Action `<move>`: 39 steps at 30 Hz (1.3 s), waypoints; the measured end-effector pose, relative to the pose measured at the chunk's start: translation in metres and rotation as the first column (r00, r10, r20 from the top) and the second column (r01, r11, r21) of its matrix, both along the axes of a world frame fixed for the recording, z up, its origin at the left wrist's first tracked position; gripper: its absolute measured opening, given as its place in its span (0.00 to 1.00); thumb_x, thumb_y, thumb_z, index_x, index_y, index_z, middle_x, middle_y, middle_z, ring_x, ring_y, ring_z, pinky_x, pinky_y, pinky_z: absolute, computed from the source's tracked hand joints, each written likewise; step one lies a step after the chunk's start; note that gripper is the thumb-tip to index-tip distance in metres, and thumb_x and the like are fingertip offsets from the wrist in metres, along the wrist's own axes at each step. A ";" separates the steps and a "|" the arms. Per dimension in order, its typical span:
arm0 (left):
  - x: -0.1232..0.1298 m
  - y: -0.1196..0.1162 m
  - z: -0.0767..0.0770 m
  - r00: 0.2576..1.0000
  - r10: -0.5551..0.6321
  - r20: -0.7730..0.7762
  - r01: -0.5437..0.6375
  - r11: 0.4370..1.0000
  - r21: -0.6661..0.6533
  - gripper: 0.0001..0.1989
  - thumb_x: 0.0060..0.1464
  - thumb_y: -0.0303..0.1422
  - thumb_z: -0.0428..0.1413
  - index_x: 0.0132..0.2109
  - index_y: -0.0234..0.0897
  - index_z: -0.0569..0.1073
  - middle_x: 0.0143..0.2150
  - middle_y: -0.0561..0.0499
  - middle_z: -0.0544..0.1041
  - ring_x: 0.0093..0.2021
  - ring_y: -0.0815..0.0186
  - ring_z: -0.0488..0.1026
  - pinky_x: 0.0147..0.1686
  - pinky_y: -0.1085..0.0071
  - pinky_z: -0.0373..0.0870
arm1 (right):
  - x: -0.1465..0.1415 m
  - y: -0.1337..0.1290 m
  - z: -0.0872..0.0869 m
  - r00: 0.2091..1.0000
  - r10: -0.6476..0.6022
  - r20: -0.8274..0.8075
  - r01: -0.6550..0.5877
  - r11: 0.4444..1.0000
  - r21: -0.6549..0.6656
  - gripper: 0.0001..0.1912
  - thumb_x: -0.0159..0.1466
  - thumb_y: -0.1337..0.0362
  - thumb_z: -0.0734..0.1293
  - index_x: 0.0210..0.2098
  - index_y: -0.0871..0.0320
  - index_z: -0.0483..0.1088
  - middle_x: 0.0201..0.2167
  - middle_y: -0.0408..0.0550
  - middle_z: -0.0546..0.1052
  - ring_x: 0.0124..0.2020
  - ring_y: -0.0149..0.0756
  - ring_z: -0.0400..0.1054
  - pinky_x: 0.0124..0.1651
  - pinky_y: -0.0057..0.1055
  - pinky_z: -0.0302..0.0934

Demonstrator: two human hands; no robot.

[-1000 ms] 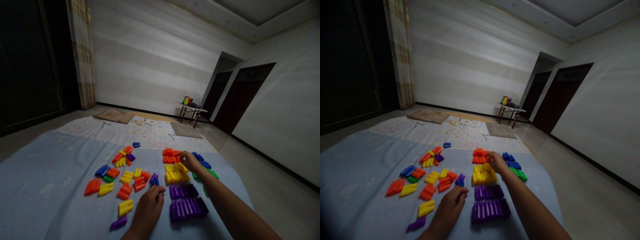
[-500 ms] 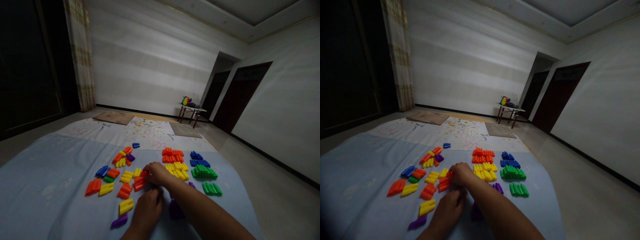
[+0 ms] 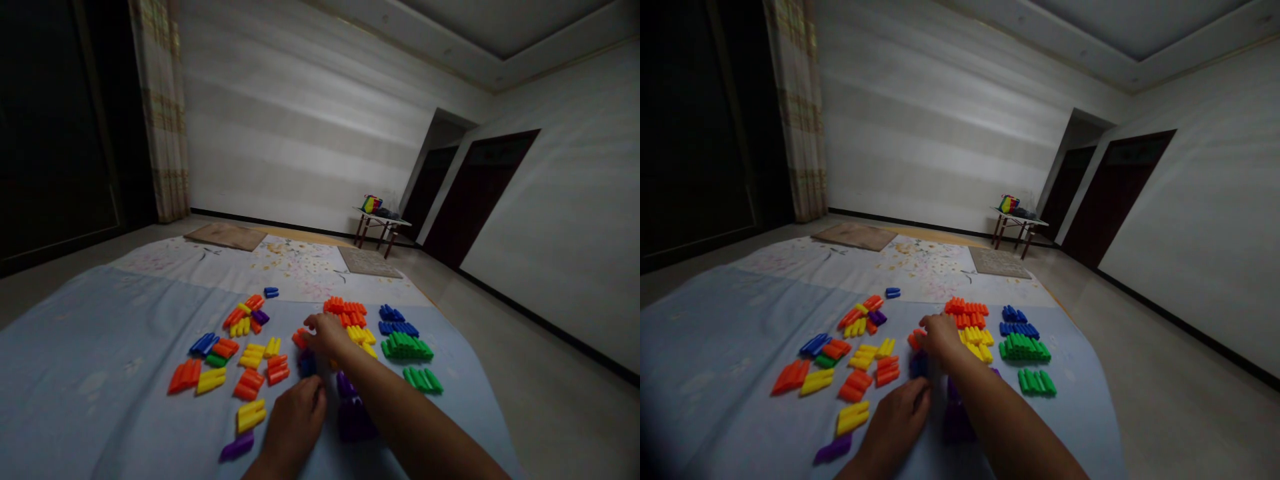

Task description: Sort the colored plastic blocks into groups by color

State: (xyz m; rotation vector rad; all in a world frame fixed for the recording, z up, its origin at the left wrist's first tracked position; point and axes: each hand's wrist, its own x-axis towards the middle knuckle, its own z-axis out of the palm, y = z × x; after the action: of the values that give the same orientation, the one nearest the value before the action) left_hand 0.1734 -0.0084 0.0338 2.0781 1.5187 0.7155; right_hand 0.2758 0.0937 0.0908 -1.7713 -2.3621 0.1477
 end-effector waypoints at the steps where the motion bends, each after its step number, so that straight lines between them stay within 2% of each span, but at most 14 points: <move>1: 0.000 0.000 0.000 1.000 0.001 0.001 -0.001 1.000 -0.006 0.12 0.56 0.31 0.42 0.36 0.41 0.70 0.36 0.52 0.76 0.37 0.68 0.73 0.35 0.75 0.61 | -0.002 -0.001 0.000 0.999 0.003 0.039 -0.003 1.000 -0.003 0.20 0.58 0.53 0.62 0.45 0.56 0.72 0.40 0.52 0.77 0.44 0.43 0.68 0.44 0.34 0.58; 6: -0.001 0.002 0.000 1.000 -0.011 0.005 0.012 1.000 -0.027 0.12 0.56 0.30 0.42 0.35 0.41 0.70 0.37 0.51 0.76 0.37 0.68 0.73 0.36 0.75 0.61 | -0.009 0.000 -0.001 0.982 -0.028 0.188 0.036 0.999 -0.038 0.21 0.59 0.51 0.59 0.38 0.60 0.76 0.37 0.58 0.78 0.43 0.46 0.69 0.41 0.34 0.60; 11: -0.001 0.002 -0.004 1.000 -0.015 -0.001 0.015 1.000 -0.017 0.13 0.57 0.31 0.41 0.38 0.41 0.70 0.38 0.50 0.76 0.39 0.68 0.73 0.38 0.74 0.62 | -0.013 0.002 -0.001 0.975 -0.118 0.188 0.132 0.989 -0.060 0.24 0.57 0.48 0.61 0.38 0.60 0.76 0.38 0.60 0.78 0.42 0.46 0.70 0.40 0.33 0.60; 14: -0.002 0.003 -0.005 1.000 -0.017 0.023 0.017 1.000 -0.016 0.14 0.58 0.32 0.41 0.37 0.41 0.71 0.37 0.51 0.77 0.39 0.68 0.73 0.38 0.74 0.62 | -0.010 0.005 0.000 0.981 -0.138 0.137 0.151 0.985 -0.089 0.21 0.55 0.50 0.62 0.35 0.59 0.77 0.35 0.58 0.78 0.40 0.45 0.71 0.37 0.31 0.59; 17: -0.003 0.003 -0.006 0.998 -0.011 0.066 0.012 1.000 -0.010 0.14 0.58 0.33 0.41 0.39 0.42 0.71 0.37 0.52 0.77 0.38 0.69 0.73 0.38 0.74 0.62 | 0.008 0.015 0.003 0.981 -0.190 0.026 0.192 0.979 -0.072 0.16 0.55 0.54 0.63 0.32 0.56 0.77 0.32 0.52 0.79 0.37 0.39 0.71 0.34 0.27 0.57; 19: -0.003 0.003 -0.004 0.996 -0.012 0.083 0.013 1.000 -0.015 0.14 0.58 0.34 0.41 0.40 0.42 0.71 0.38 0.52 0.77 0.38 0.69 0.73 0.38 0.74 0.62 | 0.028 0.024 0.008 0.962 -0.272 -0.031 0.270 0.962 -0.047 0.13 0.55 0.56 0.63 0.31 0.55 0.77 0.31 0.49 0.79 0.35 0.35 0.71 0.32 0.24 0.55; 21: -0.002 0.002 -0.002 0.997 -0.013 0.081 0.015 1.000 -0.024 0.14 0.58 0.34 0.41 0.40 0.41 0.71 0.37 0.51 0.77 0.38 0.69 0.73 0.38 0.74 0.62 | 0.051 0.032 0.013 0.935 -0.352 -0.026 0.351 0.935 -0.056 0.12 0.55 0.57 0.63 0.29 0.56 0.77 0.29 0.48 0.79 0.33 0.33 0.71 0.31 0.24 0.54; 24: -0.002 0.000 0.002 0.997 -0.009 0.074 0.012 0.999 -0.034 0.13 0.57 0.33 0.42 0.39 0.41 0.72 0.37 0.52 0.77 0.38 0.68 0.73 0.38 0.74 0.62 | 0.077 0.038 0.017 0.914 -0.406 0.003 0.405 0.913 -0.048 0.13 0.56 0.58 0.62 0.30 0.57 0.76 0.30 0.50 0.79 0.33 0.35 0.71 0.32 0.25 0.55; 28: -0.002 -0.001 0.005 0.998 -0.009 0.067 0.011 0.999 -0.037 0.13 0.57 0.33 0.42 0.39 0.41 0.72 0.38 0.52 0.77 0.38 0.68 0.73 0.38 0.74 0.62 | 0.087 0.039 0.011 0.896 -0.440 0.063 0.443 0.896 -0.030 0.11 0.54 0.60 0.64 0.30 0.58 0.76 0.33 0.54 0.79 0.37 0.40 0.72 0.35 0.29 0.57; 34: -0.002 0.001 0.002 0.997 -0.001 0.075 0.004 0.999 -0.040 0.13 0.57 0.33 0.42 0.39 0.42 0.72 0.37 0.52 0.77 0.38 0.68 0.73 0.38 0.74 0.62 | 0.084 0.043 -0.004 0.877 -0.463 0.129 0.467 0.884 0.005 0.14 0.53 0.58 0.64 0.34 0.59 0.75 0.36 0.57 0.78 0.42 0.43 0.71 0.39 0.32 0.58; 39: -0.002 0.001 -0.001 0.997 -0.007 0.079 0.008 1.000 -0.022 0.13 0.57 0.34 0.42 0.40 0.41 0.72 0.38 0.51 0.77 0.38 0.68 0.73 0.38 0.74 0.63 | 0.082 0.044 -0.009 0.871 -0.469 0.148 0.471 0.882 0.027 0.16 0.54 0.56 0.65 0.36 0.60 0.75 0.37 0.60 0.77 0.43 0.45 0.71 0.41 0.34 0.57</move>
State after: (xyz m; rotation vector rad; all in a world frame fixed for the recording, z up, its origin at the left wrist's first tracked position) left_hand 0.1709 -0.0078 0.0327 2.0136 1.4687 0.7649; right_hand 0.3582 0.1375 0.0822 -2.3748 -1.9358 -0.0479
